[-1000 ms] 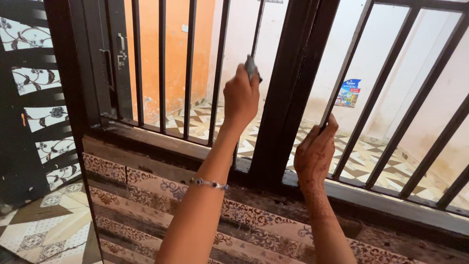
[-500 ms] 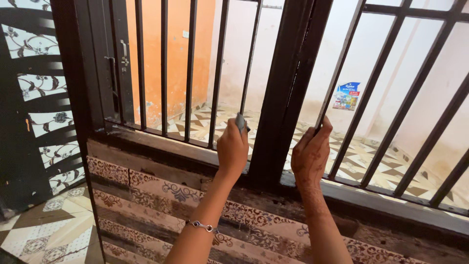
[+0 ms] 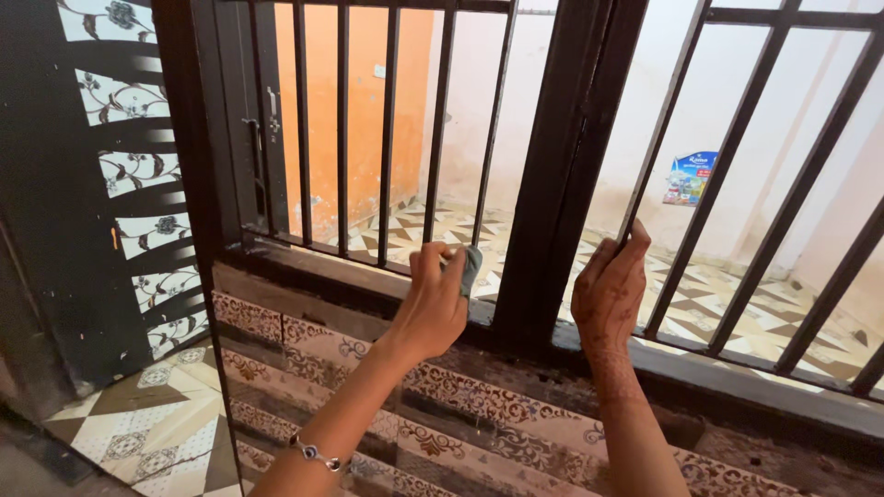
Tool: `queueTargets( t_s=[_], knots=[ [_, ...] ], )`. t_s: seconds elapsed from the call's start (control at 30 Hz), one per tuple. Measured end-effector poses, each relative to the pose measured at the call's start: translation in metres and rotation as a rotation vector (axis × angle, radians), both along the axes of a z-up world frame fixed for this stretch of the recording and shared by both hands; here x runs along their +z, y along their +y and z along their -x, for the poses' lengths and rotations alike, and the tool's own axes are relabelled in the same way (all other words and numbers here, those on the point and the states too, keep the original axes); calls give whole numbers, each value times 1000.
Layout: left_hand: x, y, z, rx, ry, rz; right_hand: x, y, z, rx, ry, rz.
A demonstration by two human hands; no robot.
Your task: The person wipes the horizontal and vertical black bars of a window frame with a cloth.
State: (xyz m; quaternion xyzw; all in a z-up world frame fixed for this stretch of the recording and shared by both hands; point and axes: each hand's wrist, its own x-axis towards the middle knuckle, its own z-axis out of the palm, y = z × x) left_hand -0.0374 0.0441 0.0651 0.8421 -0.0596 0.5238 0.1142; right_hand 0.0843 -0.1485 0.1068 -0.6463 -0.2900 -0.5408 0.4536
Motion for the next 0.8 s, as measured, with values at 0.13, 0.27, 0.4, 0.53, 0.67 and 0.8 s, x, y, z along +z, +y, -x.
queueTargets(
  t_s=[0.13, 0.27, 0.4, 0.53, 0.67, 0.8],
  knots=[
    [6, 4, 0, 198, -131, -57, 2, -1, 1, 4, -8, 16],
    [6, 4, -16, 301, -142, -209, 2, 1, -1, 4, -6, 17],
    [15, -3, -11, 338, 162, -141, 2, 2, -2, 24, 86, 20],
    [52, 3, -1, 355, 606, -99, 2, 2, 2, 9, -14, 2],
    [101, 18, 11, 220, 606, 75, 4, 0, 3, 4, -4, -3],
    [179, 41, -10, 365, -262, 186, 2, 0, 0, 33, -24, 6]
  ],
)
